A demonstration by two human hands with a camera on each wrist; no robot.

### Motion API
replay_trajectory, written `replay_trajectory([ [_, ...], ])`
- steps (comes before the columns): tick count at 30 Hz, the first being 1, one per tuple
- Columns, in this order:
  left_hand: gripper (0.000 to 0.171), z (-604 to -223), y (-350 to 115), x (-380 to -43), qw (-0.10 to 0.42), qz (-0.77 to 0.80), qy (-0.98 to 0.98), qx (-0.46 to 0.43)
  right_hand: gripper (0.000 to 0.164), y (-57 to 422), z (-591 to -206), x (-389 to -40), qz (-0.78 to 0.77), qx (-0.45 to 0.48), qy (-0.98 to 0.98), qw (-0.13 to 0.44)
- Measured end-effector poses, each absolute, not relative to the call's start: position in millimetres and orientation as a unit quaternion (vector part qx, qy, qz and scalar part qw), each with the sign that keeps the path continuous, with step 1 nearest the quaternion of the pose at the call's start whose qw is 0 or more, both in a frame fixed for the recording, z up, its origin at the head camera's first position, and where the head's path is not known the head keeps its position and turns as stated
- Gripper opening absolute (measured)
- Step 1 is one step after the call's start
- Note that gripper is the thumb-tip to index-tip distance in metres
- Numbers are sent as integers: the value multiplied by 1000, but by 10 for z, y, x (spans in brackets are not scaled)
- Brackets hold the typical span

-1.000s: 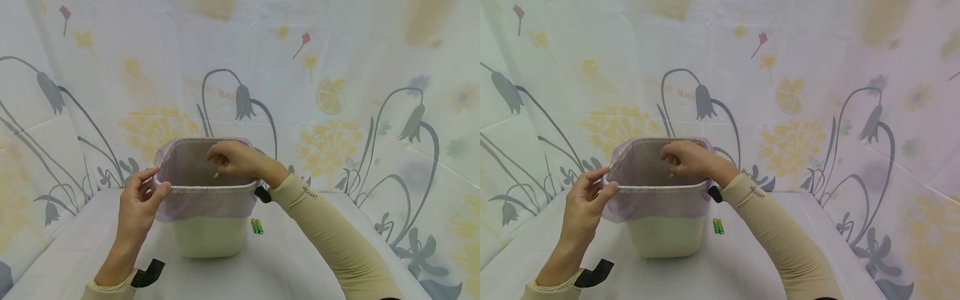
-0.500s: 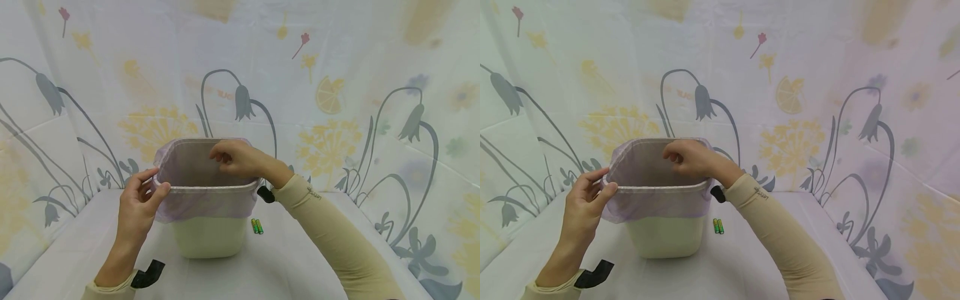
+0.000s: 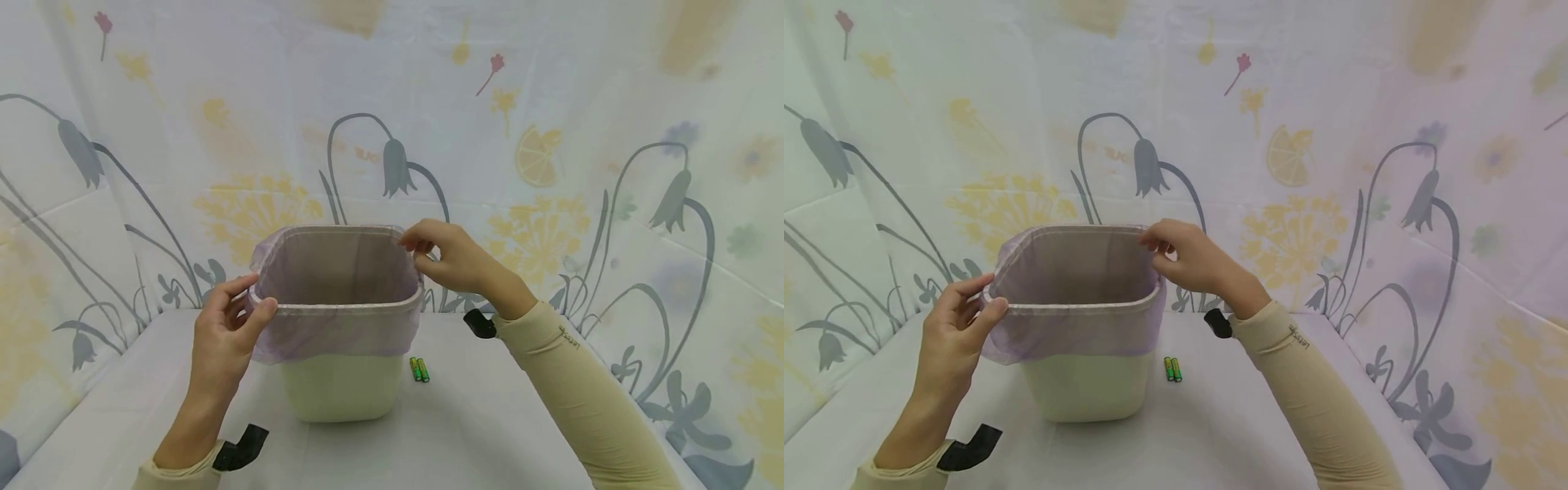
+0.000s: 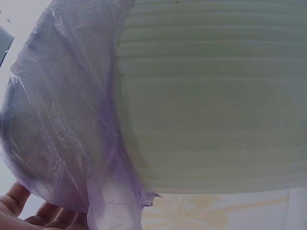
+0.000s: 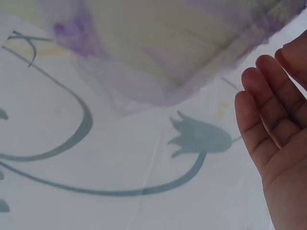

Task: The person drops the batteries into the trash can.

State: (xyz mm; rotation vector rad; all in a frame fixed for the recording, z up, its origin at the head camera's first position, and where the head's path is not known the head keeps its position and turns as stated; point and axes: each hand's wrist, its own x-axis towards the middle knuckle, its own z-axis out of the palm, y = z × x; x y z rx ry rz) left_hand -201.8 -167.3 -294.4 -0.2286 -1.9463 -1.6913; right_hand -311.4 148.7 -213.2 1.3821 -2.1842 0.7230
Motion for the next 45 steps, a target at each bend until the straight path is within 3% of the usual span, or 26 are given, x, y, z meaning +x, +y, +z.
replay_trajectory([
  [7,46,-2955,-1682,-2017,272,-629,-723,-85,29,1813,-2365,-3119,273,473,-803,238],
  [16,45,-2941,-1680,-2035,275,-633,-718,-87,27,1985,-2844,-3180,279,451,-823,202],
  [26,44,-2929,-1673,-2037,278,-631,-719,-89,26,1974,-3522,-3193,258,391,-879,91],
  [31,44,-2930,-1674,-2036,279,-630,-719,-86,27,1986,-3764,-3240,255,371,-891,61],
  [45,45,-2952,-1671,-2029,277,-637,-714,-87,39,1962,-4118,-3316,259,341,-903,-31],
])
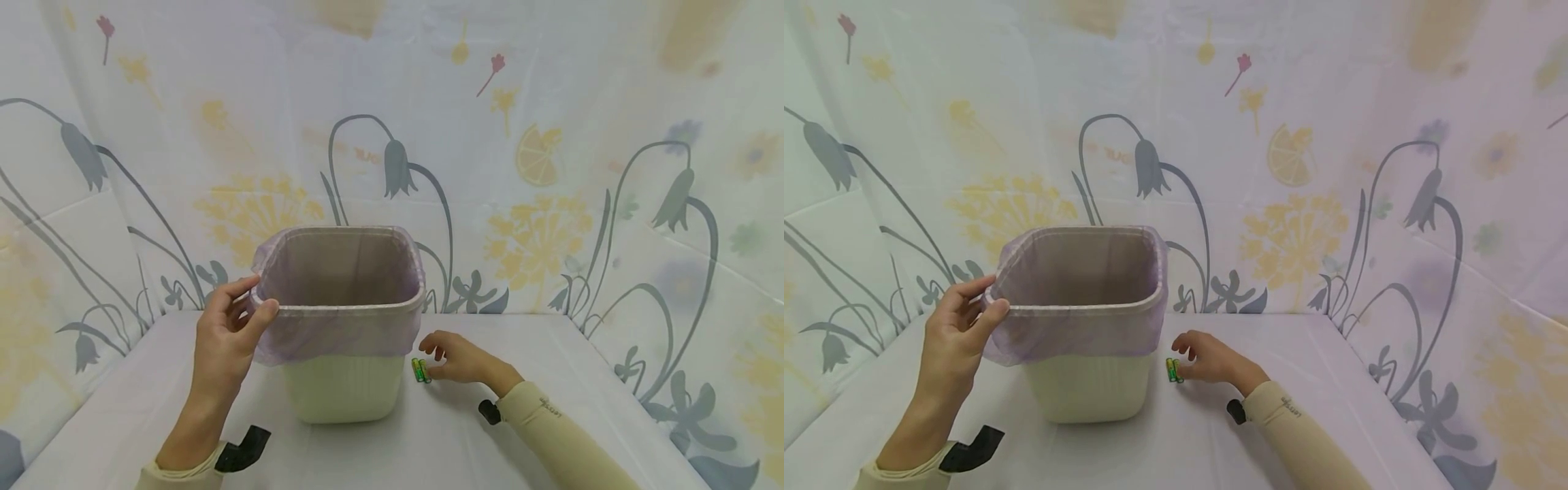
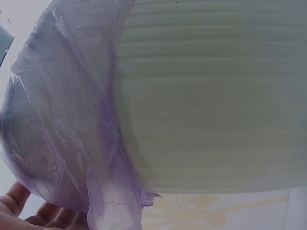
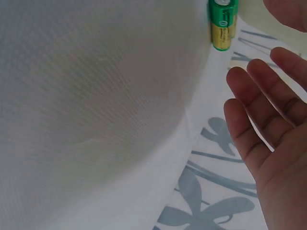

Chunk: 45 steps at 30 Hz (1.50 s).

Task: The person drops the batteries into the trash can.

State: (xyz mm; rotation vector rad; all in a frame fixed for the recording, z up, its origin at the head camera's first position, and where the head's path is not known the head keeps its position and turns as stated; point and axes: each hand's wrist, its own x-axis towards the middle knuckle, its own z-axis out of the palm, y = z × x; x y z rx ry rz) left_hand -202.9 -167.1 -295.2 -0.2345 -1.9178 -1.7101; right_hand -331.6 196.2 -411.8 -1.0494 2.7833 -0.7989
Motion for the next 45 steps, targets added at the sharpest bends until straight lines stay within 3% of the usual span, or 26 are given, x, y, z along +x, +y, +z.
replay_trajectory([
  [11,44,-2954,-1668,-2028,279,-638,-713,-84,40,1910,-4254,-3347,-239,-333,910,61],
  [27,44,-2945,-1668,-2028,276,-640,-712,-84,43,1953,-4271,-3350,-203,-343,916,50],
  [45,44,-2955,-1668,-2033,280,-644,-706,-87,28,1998,-4290,-3399,-169,-337,926,24],
])
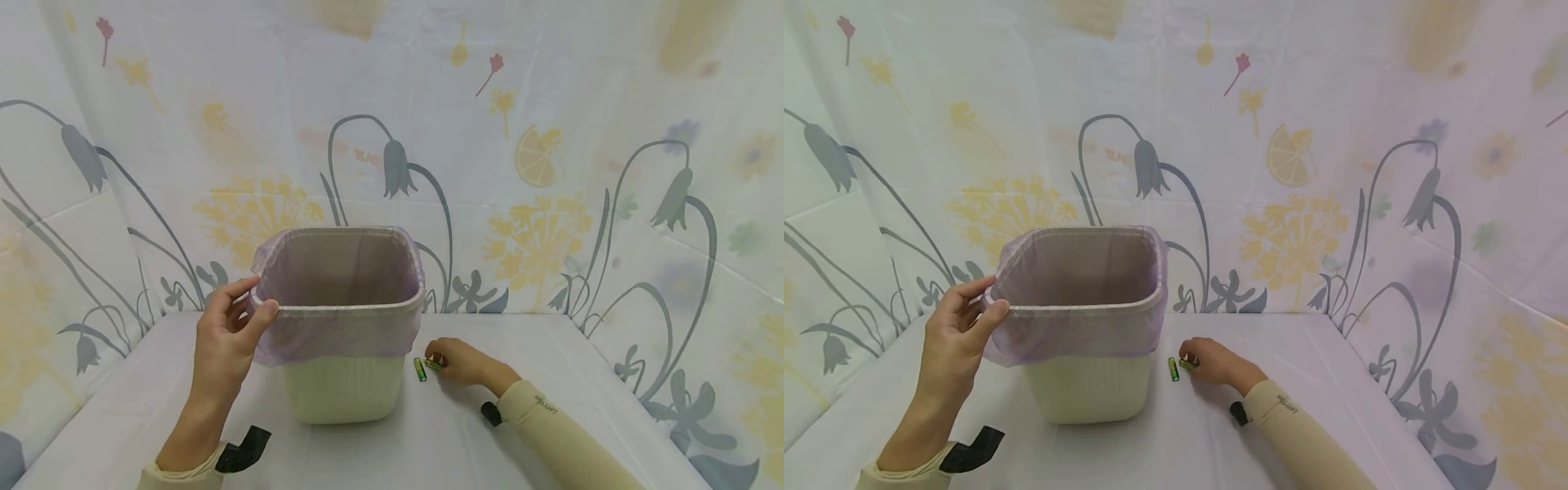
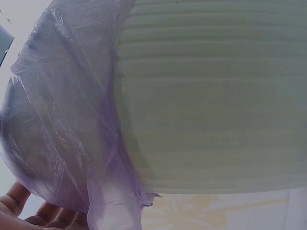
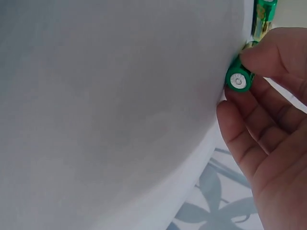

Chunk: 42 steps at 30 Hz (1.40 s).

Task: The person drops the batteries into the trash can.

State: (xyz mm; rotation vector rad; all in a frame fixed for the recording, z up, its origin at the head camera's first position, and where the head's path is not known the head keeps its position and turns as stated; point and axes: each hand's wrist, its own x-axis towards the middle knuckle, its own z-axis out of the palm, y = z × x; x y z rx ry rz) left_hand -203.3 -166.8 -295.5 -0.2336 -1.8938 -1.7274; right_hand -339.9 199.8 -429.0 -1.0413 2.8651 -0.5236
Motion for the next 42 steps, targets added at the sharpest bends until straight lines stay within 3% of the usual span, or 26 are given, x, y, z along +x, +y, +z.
replay_trajectory([
  [27,44,-2937,-1660,-2036,280,-646,-705,-89,27,2092,-4145,-3395,-165,-336,927,24],
  [42,44,-2955,-1663,-2031,280,-643,-708,-88,30,2138,-3234,-3376,-149,-362,918,-63],
])
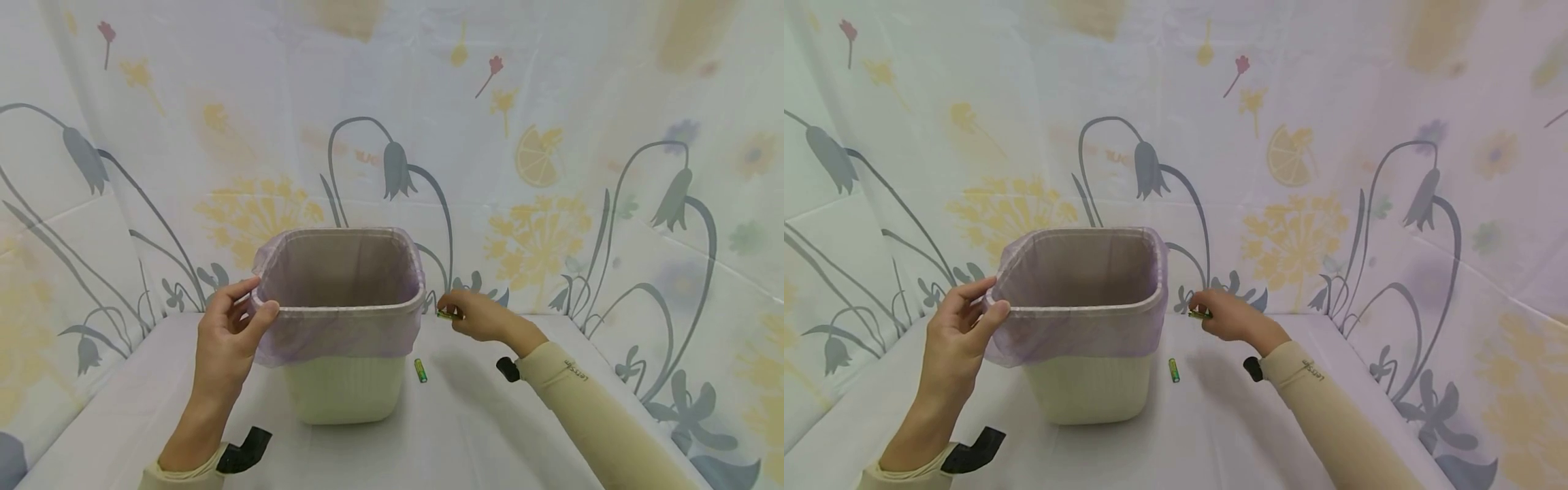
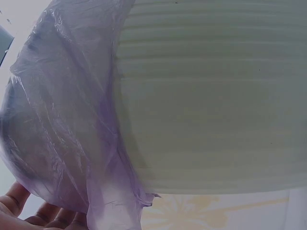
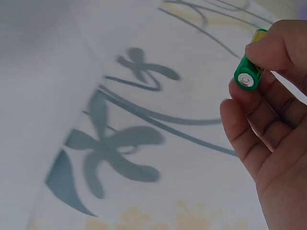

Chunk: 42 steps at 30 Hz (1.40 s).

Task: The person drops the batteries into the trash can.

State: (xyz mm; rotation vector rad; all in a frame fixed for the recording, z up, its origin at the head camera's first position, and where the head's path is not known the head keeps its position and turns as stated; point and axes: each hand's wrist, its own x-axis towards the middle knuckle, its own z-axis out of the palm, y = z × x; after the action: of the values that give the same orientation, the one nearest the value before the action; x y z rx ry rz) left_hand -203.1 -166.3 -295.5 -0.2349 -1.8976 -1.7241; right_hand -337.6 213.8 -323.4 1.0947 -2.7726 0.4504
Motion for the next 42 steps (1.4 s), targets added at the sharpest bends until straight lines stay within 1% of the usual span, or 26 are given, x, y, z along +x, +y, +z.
replay_trajectory([
  [10,44,-2962,-1663,-2034,282,-636,-713,-89,28,2060,-2547,-3370,152,409,-886,159],
  [16,44,-2958,-1675,-2022,281,-638,-711,-85,28,1861,-2206,-3329,131,438,-869,190],
  [22,44,-2943,-1675,-2016,281,-638,-711,-85,30,1588,-1952,-3262,131,459,-858,190],
  [29,45,-2953,-1667,-2016,279,-642,-709,-85,31,1208,-1822,-3175,119,479,-853,170],
  [37,44,-2947,-1672,-2015,278,-648,-704,-86,29,871,-1825,-3152,105,482,-859,136],
  [42,44,-2936,-1667,-2018,277,-646,-707,-84,28,780,-1890,-3174,107,499,-850,133],
])
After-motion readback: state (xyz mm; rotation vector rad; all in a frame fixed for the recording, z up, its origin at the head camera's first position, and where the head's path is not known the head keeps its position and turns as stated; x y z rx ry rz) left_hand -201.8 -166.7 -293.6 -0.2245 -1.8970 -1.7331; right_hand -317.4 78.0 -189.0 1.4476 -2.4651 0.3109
